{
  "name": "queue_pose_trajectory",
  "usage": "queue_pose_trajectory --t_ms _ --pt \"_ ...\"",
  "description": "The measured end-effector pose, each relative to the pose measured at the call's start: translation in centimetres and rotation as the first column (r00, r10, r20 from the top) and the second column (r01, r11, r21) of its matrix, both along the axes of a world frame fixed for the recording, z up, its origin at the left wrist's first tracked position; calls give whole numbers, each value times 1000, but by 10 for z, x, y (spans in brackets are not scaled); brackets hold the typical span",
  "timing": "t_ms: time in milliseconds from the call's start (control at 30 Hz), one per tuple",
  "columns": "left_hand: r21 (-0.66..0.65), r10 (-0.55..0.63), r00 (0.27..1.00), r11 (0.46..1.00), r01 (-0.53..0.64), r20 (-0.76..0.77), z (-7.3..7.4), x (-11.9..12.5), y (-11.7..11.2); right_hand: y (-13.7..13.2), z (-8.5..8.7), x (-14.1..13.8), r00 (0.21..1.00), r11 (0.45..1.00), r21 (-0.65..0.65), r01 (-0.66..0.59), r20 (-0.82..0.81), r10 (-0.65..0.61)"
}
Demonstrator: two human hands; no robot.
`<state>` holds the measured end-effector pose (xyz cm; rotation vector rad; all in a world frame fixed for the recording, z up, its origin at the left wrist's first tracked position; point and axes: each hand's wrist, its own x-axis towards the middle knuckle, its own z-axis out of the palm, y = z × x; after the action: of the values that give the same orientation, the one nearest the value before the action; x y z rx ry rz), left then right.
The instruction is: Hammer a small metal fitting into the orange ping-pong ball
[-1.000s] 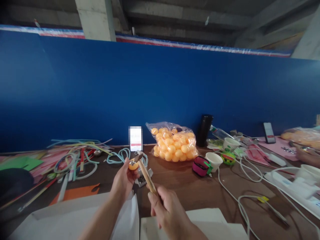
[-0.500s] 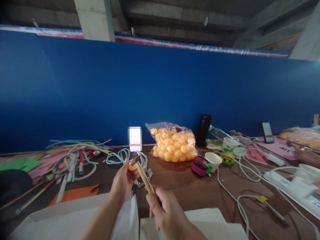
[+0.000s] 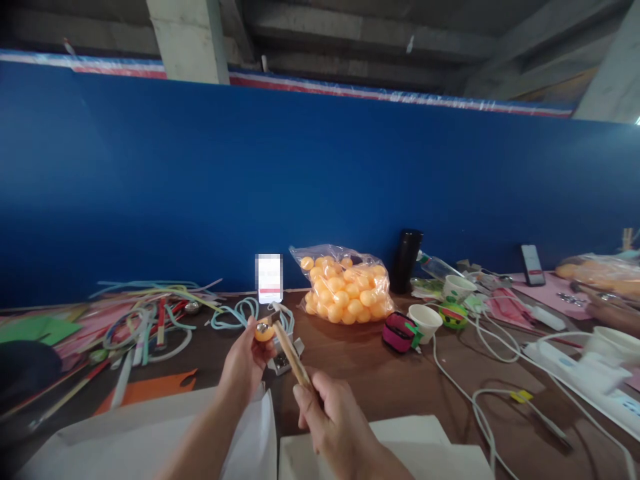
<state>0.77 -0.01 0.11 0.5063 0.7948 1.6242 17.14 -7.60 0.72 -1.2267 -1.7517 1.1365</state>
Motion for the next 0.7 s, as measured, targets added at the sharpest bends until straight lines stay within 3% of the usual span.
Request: queue_pose_trajectory --t_ms 100,267,500,700 --pt "14 5 1000 1000 -6 11 5 0 -3 8 -4 5 994 994 39 102 25 -103" --pt "15 -4 1000 1000 4 12 6 0 -5 23 -16 17 931 941 233 245 215 -295" --pt "19 -22 1000 1000 22 12 4 -1 -4 24 -28 19 749 956 168 243 593 -294" --pt "0 -6 1000 1000 6 16 5 0 -5 22 -26 17 659 955 215 206 691 -298"
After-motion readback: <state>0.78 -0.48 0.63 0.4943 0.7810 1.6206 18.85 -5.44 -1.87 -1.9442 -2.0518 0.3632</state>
